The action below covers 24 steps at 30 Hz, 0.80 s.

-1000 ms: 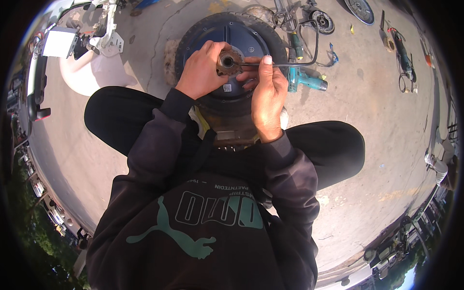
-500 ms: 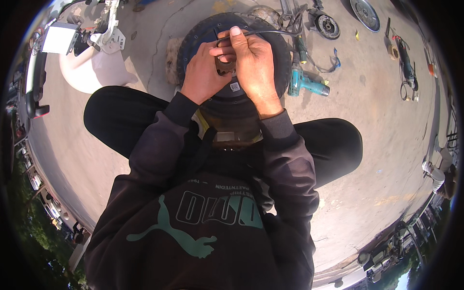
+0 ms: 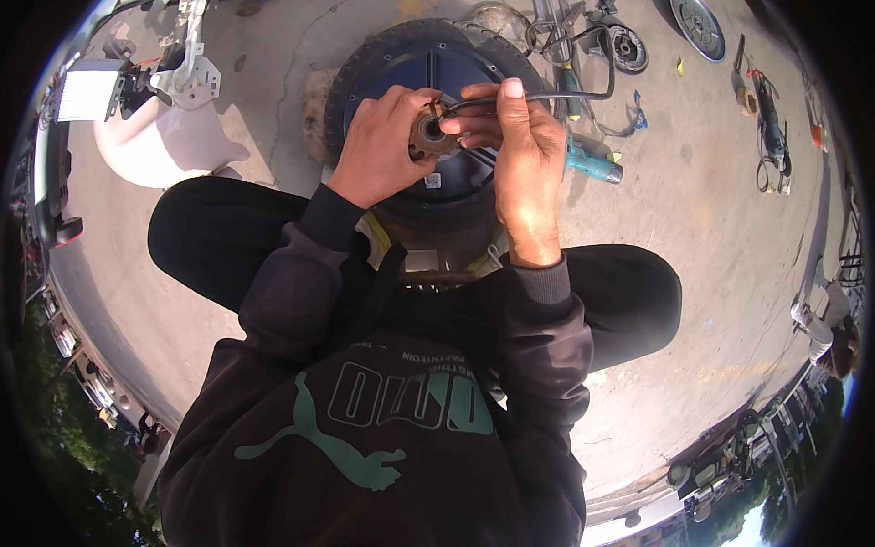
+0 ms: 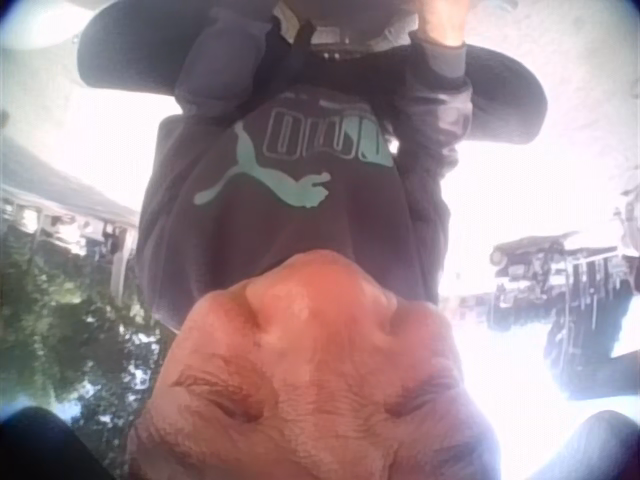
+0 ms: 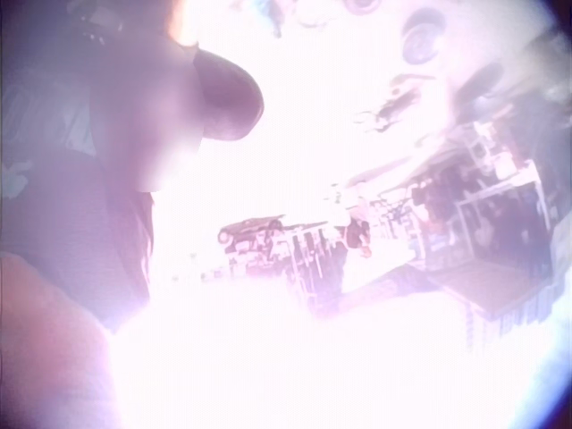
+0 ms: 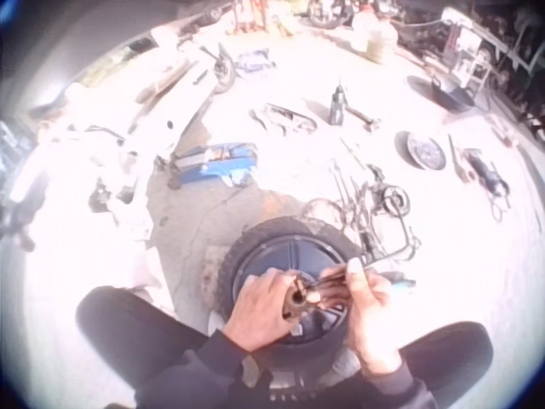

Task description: The person assembles a wheel hub by placing a stator into a tire, inserting a rotor, threading a wire through the center, and tapping the hub with a hammer to seat the components. The person handles the tire, stator, rotor, wire, and hammer during the process.

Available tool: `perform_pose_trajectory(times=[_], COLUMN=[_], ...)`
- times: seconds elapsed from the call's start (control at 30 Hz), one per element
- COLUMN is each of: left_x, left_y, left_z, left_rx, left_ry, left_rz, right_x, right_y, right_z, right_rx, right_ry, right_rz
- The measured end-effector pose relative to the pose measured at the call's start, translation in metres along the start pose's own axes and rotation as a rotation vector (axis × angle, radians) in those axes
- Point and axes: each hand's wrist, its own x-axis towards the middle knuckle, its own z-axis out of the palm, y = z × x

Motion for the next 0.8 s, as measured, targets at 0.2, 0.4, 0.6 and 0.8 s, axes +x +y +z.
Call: perform_pose_trajectory(times=[0.2,0.4,0.6,0.8], left_x=[-0.016,-0.020,-0.024,-0.027], left_y=[0.003,0.010,0.016,0.017], left_z=[0.003,0.014,0.008,0.001], left_rx=[0.027,0.037,0.020,0.024], left_ry=[0.034,0.156,0.205,0.230], left_rz=[-0.100,-0.151,-0.079,-0.042], right_x=[-0.022,-0.048,-0.059,-0.072], right_y=[0.004,0.003,0.007,0.010], right_z=[-0.004,-0.003,0.001,0.002], right_rx=[-0.135,-0.172,-0.316,-0.406], right_ry=[-0.144,-0.298,-0.338,-0.380], right_rz=[-0.062,-0.101,-0.198,-0.345])
